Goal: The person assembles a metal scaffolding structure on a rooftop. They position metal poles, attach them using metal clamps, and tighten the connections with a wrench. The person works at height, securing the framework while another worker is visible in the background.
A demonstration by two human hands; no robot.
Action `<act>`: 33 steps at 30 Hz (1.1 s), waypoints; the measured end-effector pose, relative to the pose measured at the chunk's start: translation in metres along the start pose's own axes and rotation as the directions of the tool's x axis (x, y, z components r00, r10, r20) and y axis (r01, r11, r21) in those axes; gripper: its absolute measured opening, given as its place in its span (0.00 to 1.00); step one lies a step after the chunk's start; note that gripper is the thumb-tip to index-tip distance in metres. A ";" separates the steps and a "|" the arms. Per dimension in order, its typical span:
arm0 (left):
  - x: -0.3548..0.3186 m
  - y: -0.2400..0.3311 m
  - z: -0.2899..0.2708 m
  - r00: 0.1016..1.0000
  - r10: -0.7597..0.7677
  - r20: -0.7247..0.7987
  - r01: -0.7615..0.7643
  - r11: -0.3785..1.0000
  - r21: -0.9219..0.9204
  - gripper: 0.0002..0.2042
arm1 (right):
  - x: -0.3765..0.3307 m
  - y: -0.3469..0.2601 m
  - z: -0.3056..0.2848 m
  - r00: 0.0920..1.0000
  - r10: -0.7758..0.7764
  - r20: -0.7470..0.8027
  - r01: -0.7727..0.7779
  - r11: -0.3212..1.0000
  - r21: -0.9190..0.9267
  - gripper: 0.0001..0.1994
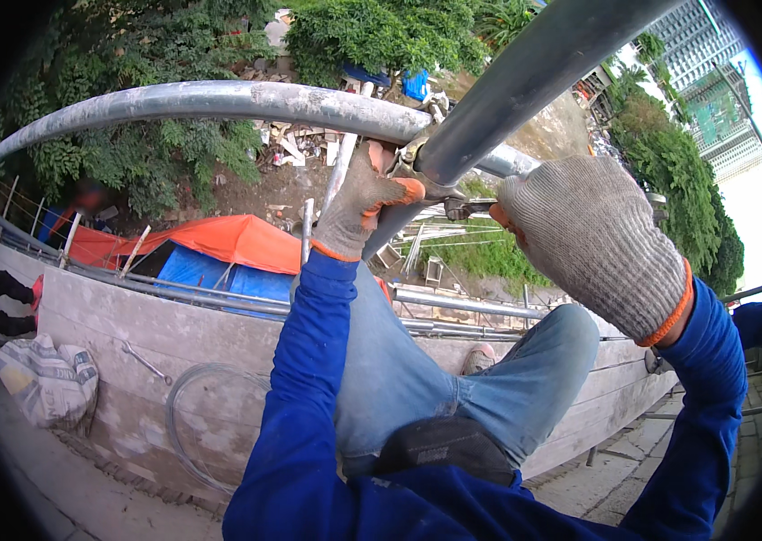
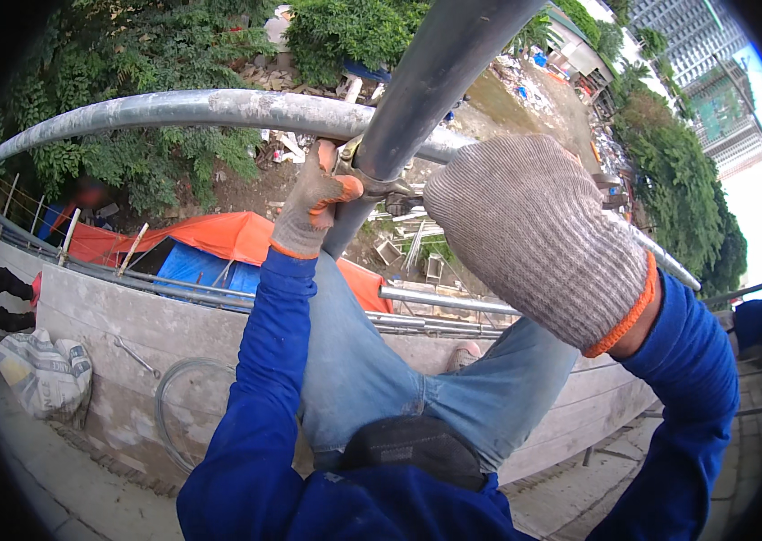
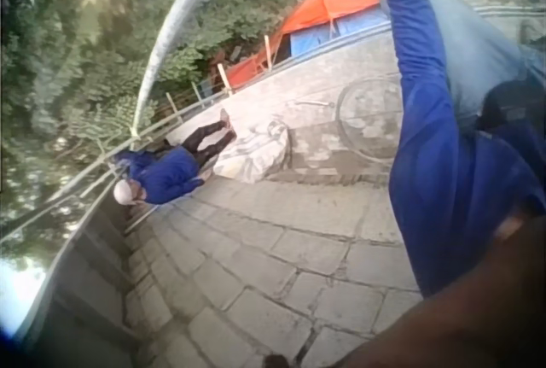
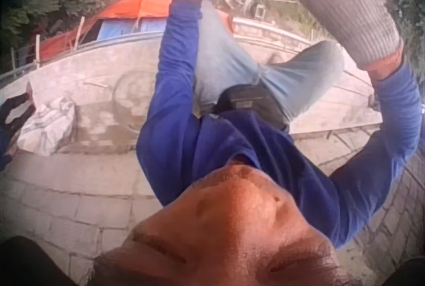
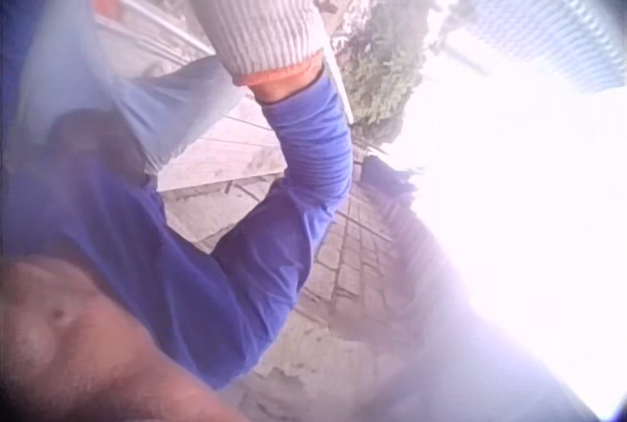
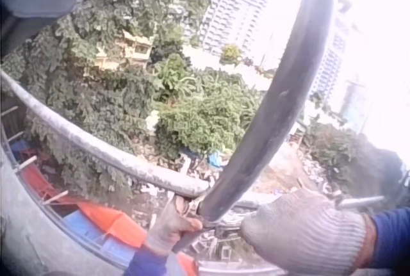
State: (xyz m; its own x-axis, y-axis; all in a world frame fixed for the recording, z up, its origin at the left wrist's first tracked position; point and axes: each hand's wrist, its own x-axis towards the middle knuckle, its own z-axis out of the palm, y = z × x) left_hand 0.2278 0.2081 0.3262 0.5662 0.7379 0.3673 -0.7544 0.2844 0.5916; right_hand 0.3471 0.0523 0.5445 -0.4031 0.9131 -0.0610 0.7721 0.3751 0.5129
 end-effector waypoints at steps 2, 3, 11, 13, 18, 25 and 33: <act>0.000 -0.001 -0.003 0.999 -0.040 0.003 0.040 0.999 0.023 0.42 | 0.002 0.001 -0.004 0.982 -0.148 -0.114 0.146 0.989 -0.025 0.05; 0.000 -0.002 -0.005 0.998 -0.060 -0.003 0.060 0.997 0.049 0.41 | 0.005 -0.001 -0.006 0.983 -0.168 -0.078 0.167 0.986 -0.020 0.05; -0.005 -0.006 -0.009 0.993 -0.069 -0.098 0.077 0.993 0.087 0.38 | 0.030 -0.006 0.005 0.962 -0.269 -0.049 0.262 0.957 -0.123 0.07; 0.001 -0.016 -0.021 0.988 -0.082 -0.131 0.110 0.967 0.228 0.40 | 0.039 -0.013 0.009 0.967 -0.255 -0.031 0.248 0.957 -0.149 0.07; 0.001 -0.014 -0.015 0.995 -0.092 -0.038 0.096 0.988 0.124 0.41 | 0.021 -0.013 0.008 0.993 -0.081 0.090 0.098 0.975 -0.199 0.08; 0.005 -0.018 0.005 0.991 0.066 0.118 -0.074 0.995 0.064 0.43 | -0.024 -0.093 0.190 0.682 0.623 0.384 -0.135 -0.409 0.903 0.13; -0.005 -0.003 -0.003 1.000 0.024 0.011 -0.025 0.990 0.135 0.41 | -0.033 -0.146 0.189 0.860 0.507 -0.059 -0.124 0.319 0.939 0.09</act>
State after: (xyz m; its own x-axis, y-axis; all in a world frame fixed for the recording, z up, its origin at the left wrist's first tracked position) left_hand 0.2263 0.2057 0.3205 0.5514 0.7379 0.3891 -0.7165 0.1801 0.6739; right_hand 0.3407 -0.0024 0.3096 0.0161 0.9659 0.2583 0.7582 0.1567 -0.6330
